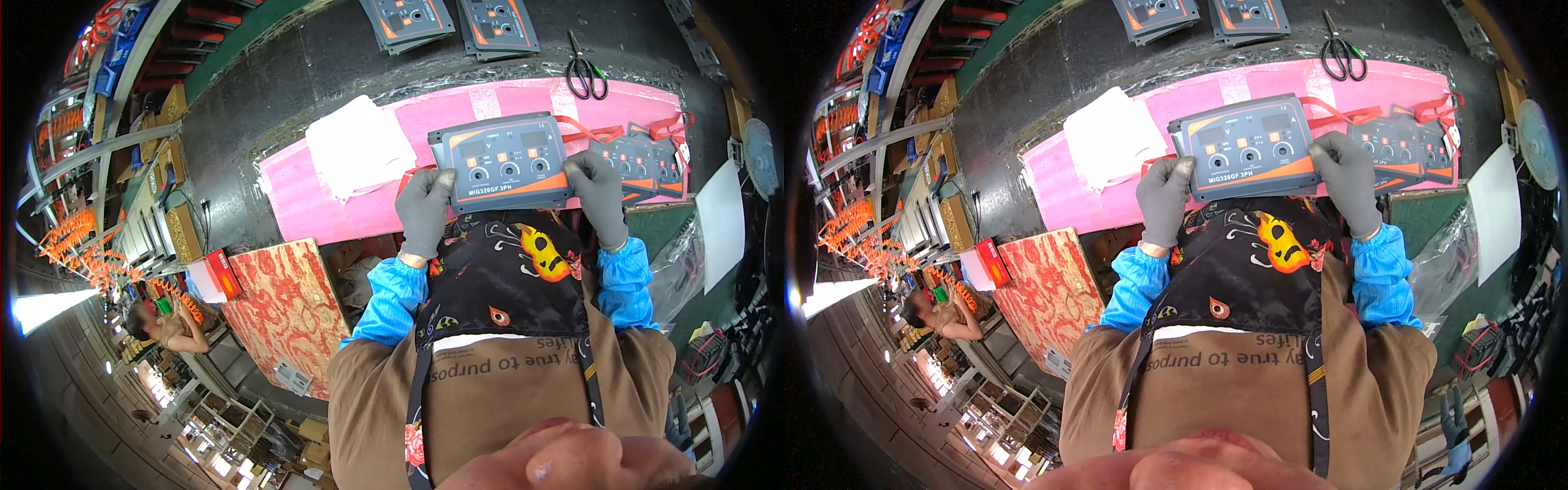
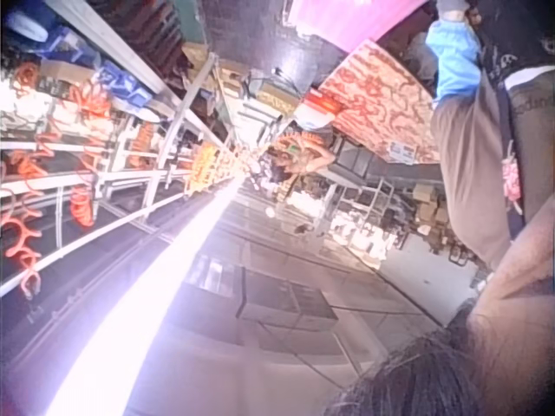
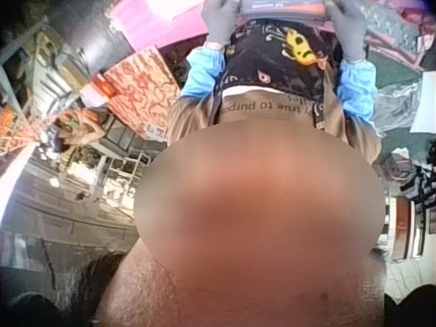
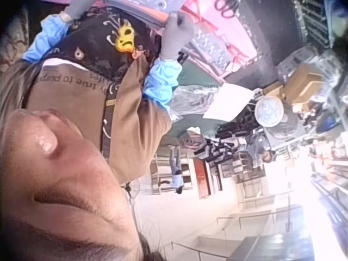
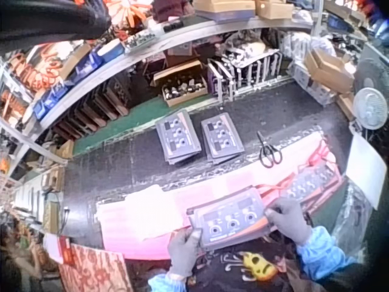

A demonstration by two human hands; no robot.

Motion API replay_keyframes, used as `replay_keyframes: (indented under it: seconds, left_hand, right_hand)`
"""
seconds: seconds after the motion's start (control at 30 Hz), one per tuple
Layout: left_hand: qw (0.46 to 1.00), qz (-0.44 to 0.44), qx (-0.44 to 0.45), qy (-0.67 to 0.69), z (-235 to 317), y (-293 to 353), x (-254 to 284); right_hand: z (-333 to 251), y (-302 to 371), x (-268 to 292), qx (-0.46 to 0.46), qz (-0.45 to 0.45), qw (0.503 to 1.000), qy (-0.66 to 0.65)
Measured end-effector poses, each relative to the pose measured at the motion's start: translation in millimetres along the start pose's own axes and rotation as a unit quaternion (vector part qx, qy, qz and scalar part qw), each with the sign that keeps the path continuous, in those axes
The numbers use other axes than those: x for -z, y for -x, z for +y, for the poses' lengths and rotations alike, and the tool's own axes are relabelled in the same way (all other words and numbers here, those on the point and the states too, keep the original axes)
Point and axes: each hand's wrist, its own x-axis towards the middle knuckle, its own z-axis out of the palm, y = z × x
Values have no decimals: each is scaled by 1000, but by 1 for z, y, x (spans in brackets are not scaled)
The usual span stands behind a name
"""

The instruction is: The person repeatedly picks up a grey electronic device and a white plastic faceplate, aligns them, and places them on a pink workbench. The person handles the items one at a time, flipping the device over to inspect the back and front before setting it down.

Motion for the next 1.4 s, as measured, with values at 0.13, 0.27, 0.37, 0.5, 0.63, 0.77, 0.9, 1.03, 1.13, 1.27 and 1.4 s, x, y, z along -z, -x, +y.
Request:
replay_keyframes:
  seconds: [0.13,0.27,0.37,0.5,0.63,0.77,0.9,1.03,1.13,1.27,1.4]
  left_hand:
    - [1000,1,-1,-4,3,1,0]
    - [1000,13,-2,-16,3,1,-1]
    - [998,20,-35,-50,4,1,0]
    - [951,-13,-162,-262,16,-10,13]
    - [838,-101,-165,-510,62,-28,25]
    - [738,-15,-451,-502,53,-28,2]
    - [745,-61,-475,-464,42,-12,-35]
    - [743,-101,-464,-472,31,-5,-14]
    - [734,-149,-476,-461,19,-5,6]
    - [733,-185,-496,-426,10,-11,9]
    - [696,-163,-555,-425,-16,-15,13]
  right_hand:
    - [-1,0,1,-4,-5,1000,8]
    - [-4,1,0,1,-1,999,33]
    - [-2,1,0,24,1,998,49]
    - [-15,-5,6,212,1,907,364]
    - [-31,-13,5,157,-57,800,576]
    - [-41,-7,-12,235,-8,782,577]
    - [-33,5,-45,359,-34,808,465]
    - [-5,13,-24,327,-33,811,484]
    - [-4,24,-17,312,-57,825,469]
    - [5,25,-23,340,-30,826,449]
    - [26,35,-32,383,49,806,448]
